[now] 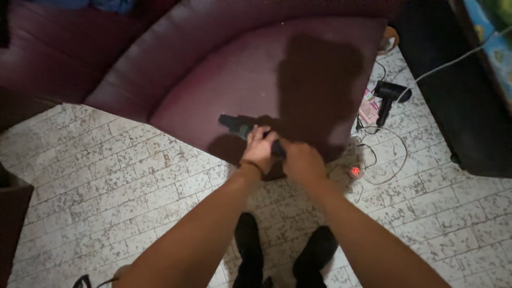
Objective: Vacuuming a purple armchair in a messy bedroom.
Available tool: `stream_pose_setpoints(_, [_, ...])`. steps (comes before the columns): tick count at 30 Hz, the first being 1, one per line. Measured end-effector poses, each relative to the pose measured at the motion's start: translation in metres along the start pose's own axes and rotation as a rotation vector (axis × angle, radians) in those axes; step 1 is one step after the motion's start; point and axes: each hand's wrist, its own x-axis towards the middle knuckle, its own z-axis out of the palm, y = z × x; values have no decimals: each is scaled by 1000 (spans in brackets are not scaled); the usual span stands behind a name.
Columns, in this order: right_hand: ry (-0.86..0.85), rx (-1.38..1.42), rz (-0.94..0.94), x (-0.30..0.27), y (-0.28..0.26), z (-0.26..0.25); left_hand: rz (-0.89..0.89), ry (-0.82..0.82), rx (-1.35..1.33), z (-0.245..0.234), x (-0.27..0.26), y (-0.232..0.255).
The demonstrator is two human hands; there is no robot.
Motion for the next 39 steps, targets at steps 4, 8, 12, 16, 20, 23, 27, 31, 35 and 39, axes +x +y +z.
stream_pose_setpoints(4, [49, 32, -54, 11, -20, 9, -14, 8, -31, -18, -3, -18])
stream_pose_setpoints(8, [5, -51, -24, 19, -32, 20, -29, -6, -37, -25, 0, -34])
stream_pose_setpoints(12, [20, -28, -43, 25, -50, 19, -28, 6, -37, -37, -3, -44])
stream_pose_setpoints(16, [35, -22, -56, 30, -54, 27, -21, -3, -20, -42, -1, -54])
stream_pose_setpoints(20, [28, -43, -38, 29, -54, 29, -18, 2, 9, -38, 0, -55])
stream_pose_setpoints(23, [-10, -45, -10, 23, -58, 16, -10, -4, -15, -40, -3, -45])
stream_pose_setpoints(27, [-14, -63, 29, 14, -40, 13, 31, 41, 6, -18, 1, -39])
stream_pose_setpoints(31, [38, 11, 25, 0, -19, -1, 66, 56, -36, -2, 2, -16])
stream_pose_setpoints(35, [-14, -30, 91, -15, 11, -8, 67, 33, -12, 7, -1, 21])
stream_pose_setpoints(39, [38, 1, 116, -33, 32, -22, 79, 33, -29, 34, 2, 42])
